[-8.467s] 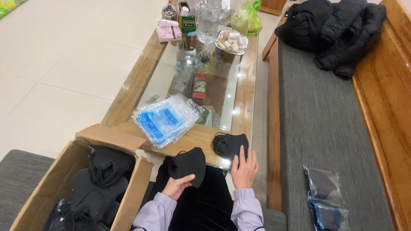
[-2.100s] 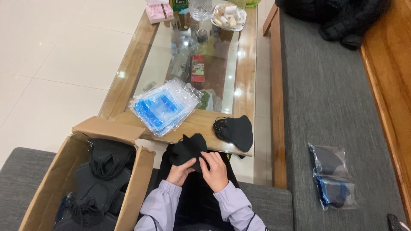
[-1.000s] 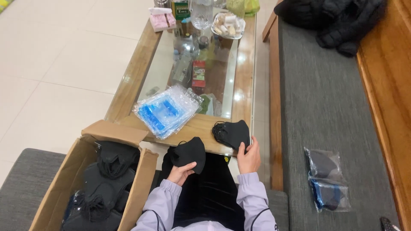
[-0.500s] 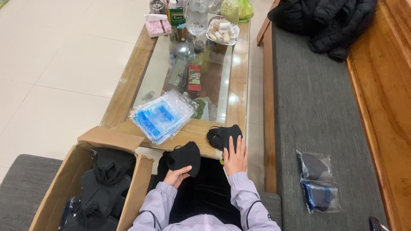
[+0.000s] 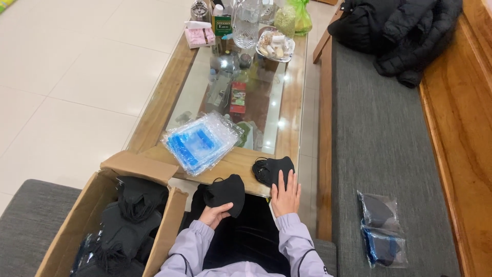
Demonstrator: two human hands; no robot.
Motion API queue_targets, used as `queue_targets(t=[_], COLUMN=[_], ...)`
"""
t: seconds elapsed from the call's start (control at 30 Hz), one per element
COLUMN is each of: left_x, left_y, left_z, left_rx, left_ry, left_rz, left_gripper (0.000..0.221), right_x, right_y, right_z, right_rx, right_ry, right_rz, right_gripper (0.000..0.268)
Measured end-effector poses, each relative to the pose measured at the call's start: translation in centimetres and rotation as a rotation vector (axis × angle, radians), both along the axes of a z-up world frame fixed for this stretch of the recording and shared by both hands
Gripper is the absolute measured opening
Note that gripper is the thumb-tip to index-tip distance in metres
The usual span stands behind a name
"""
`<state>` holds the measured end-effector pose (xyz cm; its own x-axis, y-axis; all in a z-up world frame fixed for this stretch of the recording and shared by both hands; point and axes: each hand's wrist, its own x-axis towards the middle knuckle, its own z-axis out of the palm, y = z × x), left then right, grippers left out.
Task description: The person is sorting and inspecting black face masks, taking them one by one from a cardboard box and placing them in a pile.
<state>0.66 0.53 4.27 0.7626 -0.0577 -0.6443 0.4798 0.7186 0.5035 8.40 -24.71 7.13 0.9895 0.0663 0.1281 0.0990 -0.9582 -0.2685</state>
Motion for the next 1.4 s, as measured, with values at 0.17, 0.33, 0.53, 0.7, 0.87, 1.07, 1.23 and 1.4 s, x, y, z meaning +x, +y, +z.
queue_targets(t=[0.17,0.33,0.53,0.7,0.87,1.07,1.23,1.4], left_x=[-0.1,-0.2,-0.8,-0.9,-0.9,-1.1,-1.1,-0.9], left_y=[0.0,-0.3,-0.2,0.2,-0.1,-0.1,-0.3,-0.1], left_z=[-0.5,-1.7,-1.8,-1.1,-2.9,-2.0,-3.5,-3.2], left_rx=[0.012,0.040,0.058,0.108,0.099,0.097,0.101,0.066], left_ry=[0.007,0.000,-0.078,-0.087,-0.076,-0.059,-0.077,-0.092], left_rz=[-0.015,-0.056,-0.152,-0.246,-0.264,-0.240,-0.254,-0.234], left_gripper=[0.059,0.062,0.064,0.071,0.071,0.065,0.064,0.061], right_x=[-0.3,-1.6,-4.6,-5.5,-5.7,-5.2,-4.6,-4.7], right_y=[0.3,3.7,7.8,8.1,7.9,7.9,8.2,8.9], right_z=[2.0,4.5,4.6,4.4,5.2,5.2,4.9,5.5], right_rx=[0.000,0.304,0.613,0.667,0.628,0.630,0.545,0.487], right_ry=[-0.026,-0.263,0.130,0.227,0.296,0.169,-0.180,-0.264], right_rz=[0.021,0.223,0.306,0.263,0.175,0.280,0.323,0.397], right_gripper=[0.057,0.048,0.060,0.054,0.054,0.047,0.017,0.006])
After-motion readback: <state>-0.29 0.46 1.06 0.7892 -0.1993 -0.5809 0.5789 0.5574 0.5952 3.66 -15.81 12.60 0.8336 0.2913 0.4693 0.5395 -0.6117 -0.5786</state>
